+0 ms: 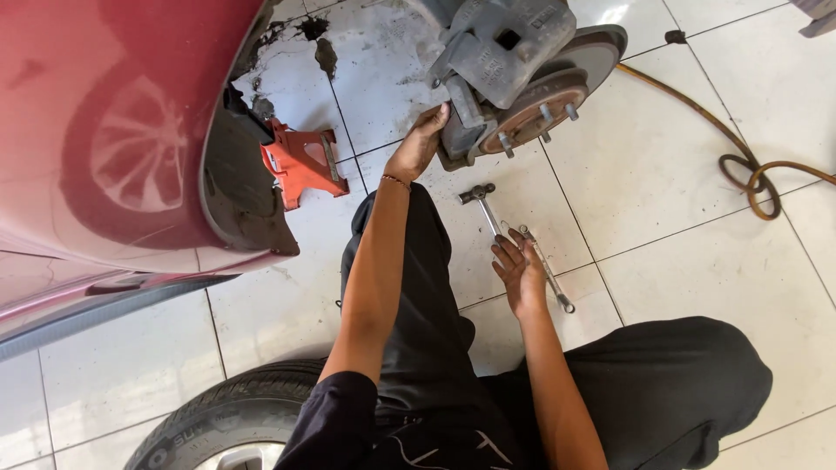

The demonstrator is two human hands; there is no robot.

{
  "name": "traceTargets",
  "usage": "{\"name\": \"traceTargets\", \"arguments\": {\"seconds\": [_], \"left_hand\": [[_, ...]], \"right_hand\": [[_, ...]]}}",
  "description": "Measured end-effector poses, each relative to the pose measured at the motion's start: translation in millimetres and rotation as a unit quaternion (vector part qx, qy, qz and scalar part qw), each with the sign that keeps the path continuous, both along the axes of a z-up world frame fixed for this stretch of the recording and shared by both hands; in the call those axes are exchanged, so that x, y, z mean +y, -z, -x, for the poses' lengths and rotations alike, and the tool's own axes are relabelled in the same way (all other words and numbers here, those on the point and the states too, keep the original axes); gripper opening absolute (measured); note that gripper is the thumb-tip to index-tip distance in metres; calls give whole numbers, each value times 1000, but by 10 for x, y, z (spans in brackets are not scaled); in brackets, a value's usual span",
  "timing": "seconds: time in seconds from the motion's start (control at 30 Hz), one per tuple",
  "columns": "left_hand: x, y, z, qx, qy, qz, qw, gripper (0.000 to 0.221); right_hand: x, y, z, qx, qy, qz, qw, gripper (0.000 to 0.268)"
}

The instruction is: Inspect and reinstall a brake slider pin into the brake caliper assembly.

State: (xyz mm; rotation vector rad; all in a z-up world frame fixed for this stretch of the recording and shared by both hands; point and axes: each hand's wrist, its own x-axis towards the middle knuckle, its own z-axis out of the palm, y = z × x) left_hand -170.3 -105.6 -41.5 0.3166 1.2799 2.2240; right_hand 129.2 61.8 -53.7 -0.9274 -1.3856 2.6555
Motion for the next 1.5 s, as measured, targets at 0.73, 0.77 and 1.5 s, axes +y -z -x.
{"name": "traceTargets", "arguments": {"seconds": [0.73, 0.77, 1.5], "left_hand": [[54, -100, -134, 157, -119, 129, 972, 54], [64, -66, -116, 121, -116, 113, 979, 51], [87, -174, -85, 115, -69, 76, 988, 83]], "right_hand": [[-213, 13, 26, -7, -40, -22, 999, 72], [-196, 20, 20, -6, -36, -23, 999, 71], [-58, 117, -109, 1, 18, -15, 1000, 58]]}}
